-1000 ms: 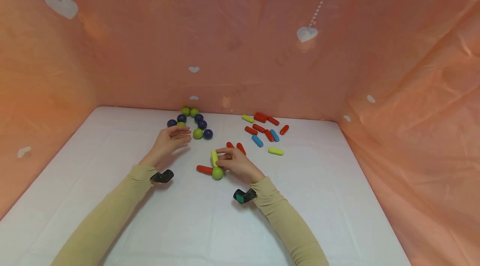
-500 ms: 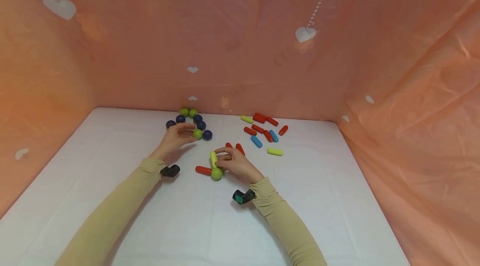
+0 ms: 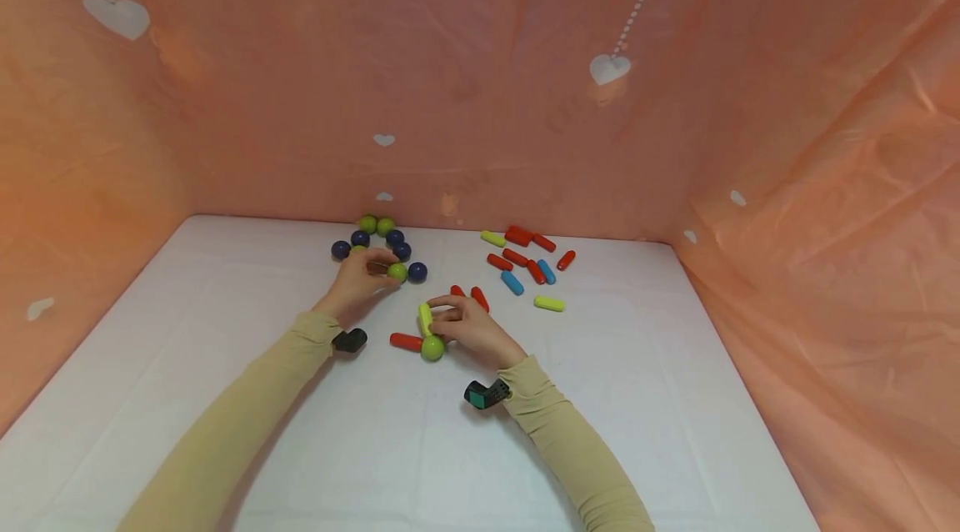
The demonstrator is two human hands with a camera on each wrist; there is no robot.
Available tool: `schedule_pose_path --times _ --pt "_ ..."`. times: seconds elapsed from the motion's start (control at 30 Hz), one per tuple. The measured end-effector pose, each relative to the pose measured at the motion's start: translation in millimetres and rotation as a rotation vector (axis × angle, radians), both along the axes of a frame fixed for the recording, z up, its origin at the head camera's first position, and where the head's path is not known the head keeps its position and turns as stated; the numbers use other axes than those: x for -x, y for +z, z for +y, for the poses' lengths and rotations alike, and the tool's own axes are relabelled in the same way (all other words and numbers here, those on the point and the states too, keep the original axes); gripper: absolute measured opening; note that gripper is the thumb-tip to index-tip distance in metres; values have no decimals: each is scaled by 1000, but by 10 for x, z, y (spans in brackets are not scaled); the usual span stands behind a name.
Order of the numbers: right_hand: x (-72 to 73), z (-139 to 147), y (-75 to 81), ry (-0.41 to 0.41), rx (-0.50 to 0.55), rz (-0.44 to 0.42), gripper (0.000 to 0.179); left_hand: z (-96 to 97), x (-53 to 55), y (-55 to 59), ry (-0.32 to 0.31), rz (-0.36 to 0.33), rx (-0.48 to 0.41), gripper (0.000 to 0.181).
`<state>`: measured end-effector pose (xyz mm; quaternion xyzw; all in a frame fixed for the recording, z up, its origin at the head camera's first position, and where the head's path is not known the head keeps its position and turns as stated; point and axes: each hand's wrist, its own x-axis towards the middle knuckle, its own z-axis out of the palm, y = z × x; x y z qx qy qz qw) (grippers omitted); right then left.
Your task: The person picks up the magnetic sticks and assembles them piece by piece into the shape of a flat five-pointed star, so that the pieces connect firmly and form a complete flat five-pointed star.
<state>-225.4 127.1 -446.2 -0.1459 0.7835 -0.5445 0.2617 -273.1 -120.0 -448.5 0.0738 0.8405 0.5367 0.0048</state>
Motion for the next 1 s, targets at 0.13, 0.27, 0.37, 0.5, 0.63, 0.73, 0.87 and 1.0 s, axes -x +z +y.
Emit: schedule_pose_path --times 0.13,0.27,0.37,0.5,0.63,0.73,0.87,1.0 --pt "3 0 0 -9 -4 -6 45 -14 -4 -19 2 24 6 35" --pt "7 -1 3 -7 -14 0 46 -65 -43 -44 4 16 -4 37" --pt "13 7 5 -6 -15 4 45 -98 -101 -46 -4 -25 -21 39" --pt "12 22 11 -12 -17 1 45 -80 -218 -3 -45 -76 -62 38" --pt "-1 15 21 -13 -28 6 44 -25 -325 24 -112 -111 -105 36" --pt "-9 5 22 -4 -33 12 44 9 -369 16 -157 -127 -122 36" --pt "-18 -1 23 9 -22 8 45 35 -386 -8 -183 -116 -127 37" --pt "-19 -3 23 20 0 8 45 42 -397 -13 -200 -121 -128 37"
